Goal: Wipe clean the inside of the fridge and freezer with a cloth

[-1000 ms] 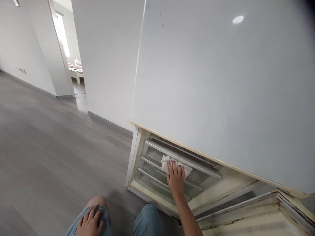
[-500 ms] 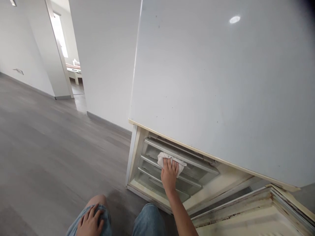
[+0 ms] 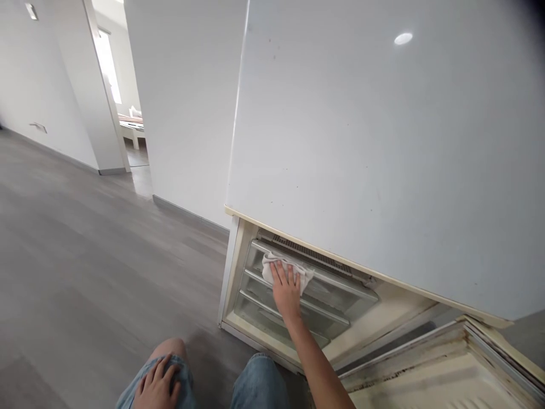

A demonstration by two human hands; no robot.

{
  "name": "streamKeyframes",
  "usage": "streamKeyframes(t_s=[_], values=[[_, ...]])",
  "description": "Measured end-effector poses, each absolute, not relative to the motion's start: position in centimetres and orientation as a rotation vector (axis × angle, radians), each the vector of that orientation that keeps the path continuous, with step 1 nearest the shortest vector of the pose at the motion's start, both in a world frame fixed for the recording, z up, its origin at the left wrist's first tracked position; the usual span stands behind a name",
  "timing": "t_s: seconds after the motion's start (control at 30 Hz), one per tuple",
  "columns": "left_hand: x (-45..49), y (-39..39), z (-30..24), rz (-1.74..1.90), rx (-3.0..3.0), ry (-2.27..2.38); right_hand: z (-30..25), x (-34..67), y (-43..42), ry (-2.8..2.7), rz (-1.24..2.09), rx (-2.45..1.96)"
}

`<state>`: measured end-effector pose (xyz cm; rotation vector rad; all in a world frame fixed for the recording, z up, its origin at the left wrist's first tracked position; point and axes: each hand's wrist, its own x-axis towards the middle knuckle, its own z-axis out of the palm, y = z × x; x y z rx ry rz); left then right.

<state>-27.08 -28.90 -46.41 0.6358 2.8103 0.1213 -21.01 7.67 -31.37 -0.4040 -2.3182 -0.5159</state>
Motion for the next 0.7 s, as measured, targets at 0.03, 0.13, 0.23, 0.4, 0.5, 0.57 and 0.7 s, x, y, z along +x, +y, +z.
streamKeyframes(t_s=[0.03, 0.13, 0.23, 0.4, 0.5, 0.57, 0.7], values=[[-27.0, -28.8, -46.2, 0.125, 0.634, 2.808, -30.2, -22.3, 7.1, -2.302, -0.491, -0.391], [-26.6, -28.5, -45.4, 0.116, 0.631, 2.798, -27.9, -26.1, 5.2, -2.324, -0.405, -0.347], [-26.4, -28.3, -45.0, 0.084, 0.641, 2.788, -27.9, -28.6, 3.8, -2.426, -0.287, -0.31], [-26.7, -28.2, -45.4, 0.079, 0.627, 2.795, -31.3, -27.5, 4.7, -2.578, -0.259, -0.155], [-26.9, -28.4, -45.9, 0.083, 0.611, 2.779, -33.3, -24.2, 6.1, -2.646, -0.285, -0.141], [-27.1, -28.5, -46.2, 0.072, 0.619, 2.776, -34.4, -21.4, 6.9, -2.678, -0.295, -0.177], [-27.1, -28.6, -46.5, 0.047, 0.637, 2.811, -36.4, -15.8, 8.4, -2.683, -0.315, -0.313]])
